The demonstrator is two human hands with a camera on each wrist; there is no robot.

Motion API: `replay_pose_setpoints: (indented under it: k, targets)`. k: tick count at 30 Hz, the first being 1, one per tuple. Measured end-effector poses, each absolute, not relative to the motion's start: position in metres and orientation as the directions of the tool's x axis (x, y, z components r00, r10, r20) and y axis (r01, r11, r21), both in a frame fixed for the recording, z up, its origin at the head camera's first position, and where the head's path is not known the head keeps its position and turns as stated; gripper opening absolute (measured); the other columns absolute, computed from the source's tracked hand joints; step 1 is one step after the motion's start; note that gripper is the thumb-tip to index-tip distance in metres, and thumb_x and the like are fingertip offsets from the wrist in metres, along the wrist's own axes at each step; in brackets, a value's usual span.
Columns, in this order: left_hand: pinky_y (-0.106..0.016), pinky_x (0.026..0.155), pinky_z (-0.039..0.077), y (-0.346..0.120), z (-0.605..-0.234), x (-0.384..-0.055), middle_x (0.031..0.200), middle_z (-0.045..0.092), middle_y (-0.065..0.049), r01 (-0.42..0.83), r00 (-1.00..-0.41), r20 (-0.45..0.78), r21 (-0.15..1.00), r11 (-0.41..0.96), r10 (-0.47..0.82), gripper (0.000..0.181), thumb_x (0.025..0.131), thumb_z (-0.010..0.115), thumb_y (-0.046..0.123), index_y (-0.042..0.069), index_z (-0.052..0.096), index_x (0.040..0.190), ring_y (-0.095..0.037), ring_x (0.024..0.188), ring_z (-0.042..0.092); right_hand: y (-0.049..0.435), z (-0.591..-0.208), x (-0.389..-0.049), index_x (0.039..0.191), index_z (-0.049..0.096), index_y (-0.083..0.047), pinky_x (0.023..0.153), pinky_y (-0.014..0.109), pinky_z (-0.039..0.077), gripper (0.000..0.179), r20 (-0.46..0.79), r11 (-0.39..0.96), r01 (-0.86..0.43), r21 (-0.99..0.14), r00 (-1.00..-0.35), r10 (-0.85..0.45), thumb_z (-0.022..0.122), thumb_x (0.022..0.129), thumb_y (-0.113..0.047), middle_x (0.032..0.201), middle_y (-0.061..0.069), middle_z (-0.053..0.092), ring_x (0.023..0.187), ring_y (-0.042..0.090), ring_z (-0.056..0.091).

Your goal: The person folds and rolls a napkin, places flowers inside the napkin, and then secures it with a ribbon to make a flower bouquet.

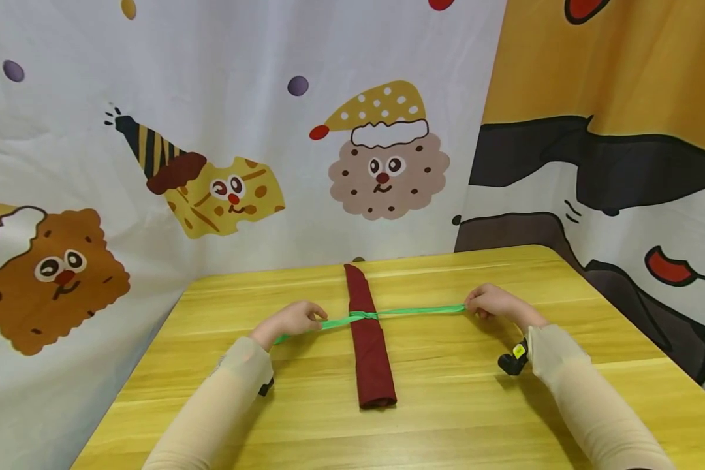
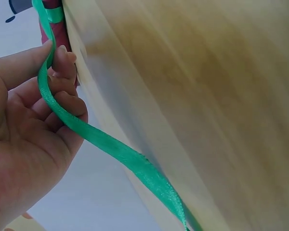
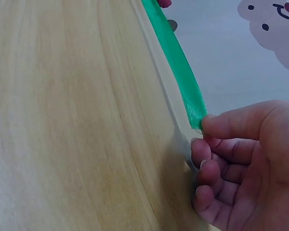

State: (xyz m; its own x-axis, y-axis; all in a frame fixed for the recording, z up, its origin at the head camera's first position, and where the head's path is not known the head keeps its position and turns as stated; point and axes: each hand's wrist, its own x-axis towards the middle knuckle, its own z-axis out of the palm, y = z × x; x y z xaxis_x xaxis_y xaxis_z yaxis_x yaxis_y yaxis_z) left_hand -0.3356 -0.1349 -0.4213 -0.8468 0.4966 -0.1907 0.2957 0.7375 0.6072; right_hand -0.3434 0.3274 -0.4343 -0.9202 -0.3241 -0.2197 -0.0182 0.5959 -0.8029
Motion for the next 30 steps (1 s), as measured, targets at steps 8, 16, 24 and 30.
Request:
replay_pose_setpoints:
  k: [8, 16, 24, 30]
  targets:
    - [-0.044, 0.087, 0.05, -0.136, -0.42, -0.332, 0.115, 0.066, -0.013, 0.299, -0.84, -0.197, 0.609, 0.735, 0.505, 0.027, 0.094, 0.062, 0.008, 0.001, 0.066, 0.12, -0.029, 0.103, 0.062, 0.324, -0.436, -0.344, 0.086, 0.058, 0.007, 0.053, 0.028, 0.039, 0.016, -0.222, 0.57, 0.006, -0.821, -0.924, -0.311, 0.052, 0.094, -0.006, 0.063, 0.004, 0.047, 0.055, 0.015, 0.042]
    - [-0.043, 0.087, 0.048, -0.139, -0.425, -0.334, 0.113, 0.066, -0.006, 0.285, -0.844, -0.201, 0.62, 0.732, 0.498, 0.023, 0.093, 0.064, 0.013, 0.005, 0.069, 0.114, -0.023, 0.102, 0.059, 0.314, -0.447, -0.347, 0.108, 0.047, 0.016, 0.069, 0.035, 0.057, 0.023, -0.207, 0.268, 0.122, -0.956, -0.927, -0.314, 0.048, 0.094, -0.003, 0.09, 0.02, 0.069, 0.073, 0.02, 0.068]
    - [-0.043, 0.087, 0.048, -0.153, -0.425, -0.331, 0.112, 0.066, -0.004, 0.225, -0.836, -0.23, 0.684, 0.694, 0.498, 0.022, 0.093, 0.066, 0.018, 0.007, 0.07, 0.112, -0.02, 0.099, 0.059, 0.303, -0.46, -0.353, 0.123, 0.046, 0.013, 0.062, 0.032, 0.056, 0.032, -0.225, 0.236, 0.17, -0.957, -0.947, -0.231, 0.047, 0.095, -0.003, 0.082, 0.013, 0.063, 0.063, 0.015, 0.062]
    - [-0.048, 0.092, 0.046, -0.17, -0.417, -0.33, 0.11, 0.067, -0.005, 0.234, -0.824, -0.232, 0.693, 0.682, 0.518, 0.022, 0.094, 0.064, 0.017, 0.004, 0.07, 0.11, -0.024, 0.102, 0.061, 0.303, -0.459, -0.353, 0.124, 0.049, 0.019, 0.062, 0.029, 0.056, 0.036, -0.222, 0.261, 0.163, -0.951, -0.952, -0.212, 0.051, 0.096, -0.004, 0.083, 0.011, 0.064, 0.063, 0.012, 0.061]
